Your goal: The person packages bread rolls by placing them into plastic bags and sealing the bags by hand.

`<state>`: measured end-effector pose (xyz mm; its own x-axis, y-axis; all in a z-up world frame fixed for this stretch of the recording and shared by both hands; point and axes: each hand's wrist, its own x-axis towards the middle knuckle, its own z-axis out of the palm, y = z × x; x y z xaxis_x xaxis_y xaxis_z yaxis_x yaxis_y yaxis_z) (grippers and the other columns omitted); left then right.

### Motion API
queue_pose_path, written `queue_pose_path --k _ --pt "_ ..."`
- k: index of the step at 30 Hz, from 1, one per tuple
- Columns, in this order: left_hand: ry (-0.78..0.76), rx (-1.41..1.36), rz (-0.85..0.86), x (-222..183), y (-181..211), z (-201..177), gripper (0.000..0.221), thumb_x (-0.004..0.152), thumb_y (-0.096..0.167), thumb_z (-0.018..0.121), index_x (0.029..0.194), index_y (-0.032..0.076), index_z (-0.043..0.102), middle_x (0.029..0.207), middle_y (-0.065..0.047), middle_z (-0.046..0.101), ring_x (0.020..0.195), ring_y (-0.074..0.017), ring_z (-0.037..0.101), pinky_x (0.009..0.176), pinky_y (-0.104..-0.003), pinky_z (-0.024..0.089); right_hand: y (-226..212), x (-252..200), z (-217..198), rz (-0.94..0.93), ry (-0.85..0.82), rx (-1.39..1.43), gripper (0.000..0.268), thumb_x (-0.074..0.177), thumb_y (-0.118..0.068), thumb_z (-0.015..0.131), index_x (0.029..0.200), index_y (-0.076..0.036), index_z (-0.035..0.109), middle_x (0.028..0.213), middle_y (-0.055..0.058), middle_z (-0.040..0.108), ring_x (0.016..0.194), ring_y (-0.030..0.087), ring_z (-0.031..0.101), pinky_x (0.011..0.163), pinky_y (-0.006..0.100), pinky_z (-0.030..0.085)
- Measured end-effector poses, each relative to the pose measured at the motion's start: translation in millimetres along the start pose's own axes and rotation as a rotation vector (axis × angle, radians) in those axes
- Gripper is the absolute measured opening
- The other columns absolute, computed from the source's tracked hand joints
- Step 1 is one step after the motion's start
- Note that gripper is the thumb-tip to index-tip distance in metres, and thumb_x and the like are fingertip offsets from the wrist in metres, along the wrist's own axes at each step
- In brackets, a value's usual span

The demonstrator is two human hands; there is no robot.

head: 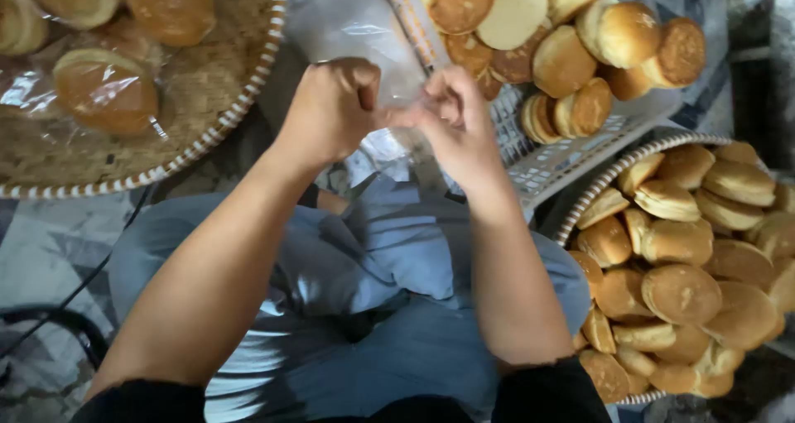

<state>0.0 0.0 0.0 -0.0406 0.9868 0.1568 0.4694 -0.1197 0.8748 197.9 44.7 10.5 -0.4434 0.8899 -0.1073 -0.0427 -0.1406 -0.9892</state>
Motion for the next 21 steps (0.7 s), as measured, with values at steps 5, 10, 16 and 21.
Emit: queue_pose_path --k 5,10,16,21 --pt "-0.111 0.103 0.201 -0.4 11.9 3.1 0.051 0.07 0.031 0.095 0.067 0.003 0.053 0.067 -0.011 0.059 0.066 -0.0324 0.058 0.061 -0.042 0.045 8.0 1.8 -6.3 0.035 -0.163 -0.135 0.017 0.093 -0.004 0.067 0.104 -0.008 0.054 0.087 -0.008 0.052 0.074 0.003 0.053 0.064 0.022 0.045" --pt "-0.099 0.158 0.09 -1.5 10.5 3.3 0.05 0.08 0.029 0.092 0.067 0.002 0.052 0.065 -0.013 0.057 0.066 -0.0339 0.057 0.062 -0.042 0.045 40.4 5.3 -11.9 -0.134 0.213 -0.535 0.024 0.09 -0.001 0.068 0.076 -0.006 0.048 0.066 -0.001 0.044 0.064 0.009 0.042 0.057 0.029 0.036" --pt "0.267 0.157 -0.017 -0.7 4.5 6.7 0.02 0.084 -0.006 0.07 0.076 0.0 0.053 0.079 -0.017 0.055 0.073 -0.0307 0.058 0.067 -0.039 0.047 33.6 5.7 0.7 -0.232 0.481 -0.743 0.018 0.086 -0.003 0.067 0.078 -0.005 0.051 0.067 0.006 0.049 0.06 0.018 0.049 0.059 0.034 0.041" --pt "0.048 -0.161 -0.002 5.4 0.2 6.3 0.018 0.077 -0.009 0.059 0.084 0.005 0.066 0.096 -0.008 0.068 0.088 -0.0231 0.07 0.075 -0.033 0.056 -41.6 9.0 14.6 -0.695 0.297 -1.105 0.049 0.066 0.0 0.072 0.112 0.0 0.054 0.107 0.018 0.058 0.094 0.041 0.059 0.079 0.045 0.05"
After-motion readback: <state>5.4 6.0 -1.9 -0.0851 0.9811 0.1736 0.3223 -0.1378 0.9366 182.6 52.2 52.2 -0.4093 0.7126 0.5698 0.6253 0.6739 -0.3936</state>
